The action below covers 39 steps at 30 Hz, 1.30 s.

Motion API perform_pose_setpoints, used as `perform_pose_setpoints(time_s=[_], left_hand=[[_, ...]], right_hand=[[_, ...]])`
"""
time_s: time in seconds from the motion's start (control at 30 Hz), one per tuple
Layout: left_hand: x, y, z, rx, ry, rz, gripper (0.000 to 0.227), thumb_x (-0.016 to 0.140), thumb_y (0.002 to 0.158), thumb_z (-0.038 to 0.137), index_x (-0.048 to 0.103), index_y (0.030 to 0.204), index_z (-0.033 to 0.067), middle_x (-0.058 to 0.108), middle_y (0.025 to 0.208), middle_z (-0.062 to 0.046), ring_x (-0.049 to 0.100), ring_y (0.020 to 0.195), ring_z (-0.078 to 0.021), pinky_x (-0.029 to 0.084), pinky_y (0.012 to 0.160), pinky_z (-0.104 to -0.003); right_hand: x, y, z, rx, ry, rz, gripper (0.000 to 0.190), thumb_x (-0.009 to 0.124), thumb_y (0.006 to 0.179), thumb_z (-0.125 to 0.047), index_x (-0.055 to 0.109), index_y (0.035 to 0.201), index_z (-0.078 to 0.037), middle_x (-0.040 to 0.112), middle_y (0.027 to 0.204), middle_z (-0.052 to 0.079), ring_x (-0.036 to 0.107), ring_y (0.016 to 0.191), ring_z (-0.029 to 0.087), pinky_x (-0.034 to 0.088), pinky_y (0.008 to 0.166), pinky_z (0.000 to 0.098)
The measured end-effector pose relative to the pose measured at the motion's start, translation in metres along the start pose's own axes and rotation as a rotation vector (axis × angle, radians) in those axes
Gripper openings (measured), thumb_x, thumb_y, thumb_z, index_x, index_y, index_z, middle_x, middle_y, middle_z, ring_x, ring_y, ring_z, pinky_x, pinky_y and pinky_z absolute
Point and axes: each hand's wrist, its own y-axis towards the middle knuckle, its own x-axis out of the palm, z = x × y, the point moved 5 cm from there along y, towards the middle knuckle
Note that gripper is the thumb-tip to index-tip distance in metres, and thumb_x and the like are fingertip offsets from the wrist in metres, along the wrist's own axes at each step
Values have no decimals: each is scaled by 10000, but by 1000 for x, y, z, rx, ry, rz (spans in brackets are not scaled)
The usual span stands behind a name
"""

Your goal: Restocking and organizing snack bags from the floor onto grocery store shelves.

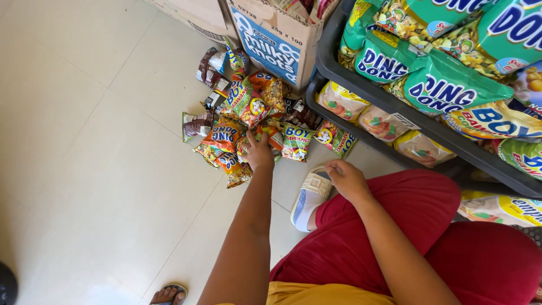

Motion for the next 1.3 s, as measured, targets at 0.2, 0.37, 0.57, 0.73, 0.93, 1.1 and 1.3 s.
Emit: perform_pose_setpoints(time_s=[0.2,0.37,0.57,0.73,0.93,1.1,1.3], left_hand=[[-2,-8,-33,43,-251,139,383,713,912,159,622,1256,300,418,1493,-129,487,1284,-464,535,926,-574],[-66,-53,-38,140,-499,237,408,719,854,121,658,1239,241,477,1412,-190,500,1239,-480,513,965,-539],[-105,-128,4,477,-571,2,483,701,847,101,655,1318,198,592,1269,-222,564,1225,-457,475,1085,-490],[-97,-145,23,528,-852,-54,558,731,812,103,575,1347,119,605,1282,-220,610,1201,-390,501,1032,-433],[-44,-115,-7,-80,-1649,-431,409,739,880,65,578,1244,-30,681,1164,-236,705,981,-326,608,833,-442],[-60,-151,3,-385,-1718,-602,368,614,935,168,493,1251,22,690,1063,-185,723,849,-312,600,713,-486],[-26,-189,49,97,-1799,-773,486,634,968,130,505,1426,33,679,1210,-151,698,1038,-237,606,905,-390]], right_hand=[[0,-3,-8,163,33,-50,245,645,975,-247,711,1139,-79,776,968,76,686,701,168,563,687,318],[-10,-10,-45,-181,-139,126,349,723,913,-210,660,1232,-81,703,1183,136,691,1077,265,562,893,375],[-5,-51,-153,-594,-413,87,983,942,576,-317,473,1404,-69,486,1374,245,443,1284,453,358,1050,530],[4,-37,-74,-332,-205,49,883,949,629,-208,545,1412,-152,499,1440,186,521,1313,359,478,1048,428],[-50,-27,-23,17,562,158,501,823,820,-87,675,1293,-9,733,1195,138,687,1060,266,553,971,420],[-51,-37,-23,184,1136,-26,452,756,853,-175,631,1275,-71,737,1158,48,706,1053,202,555,960,388],[-37,-47,-25,312,1154,-294,475,695,932,-340,621,1323,-80,718,1221,91,697,1078,220,550,948,393]])
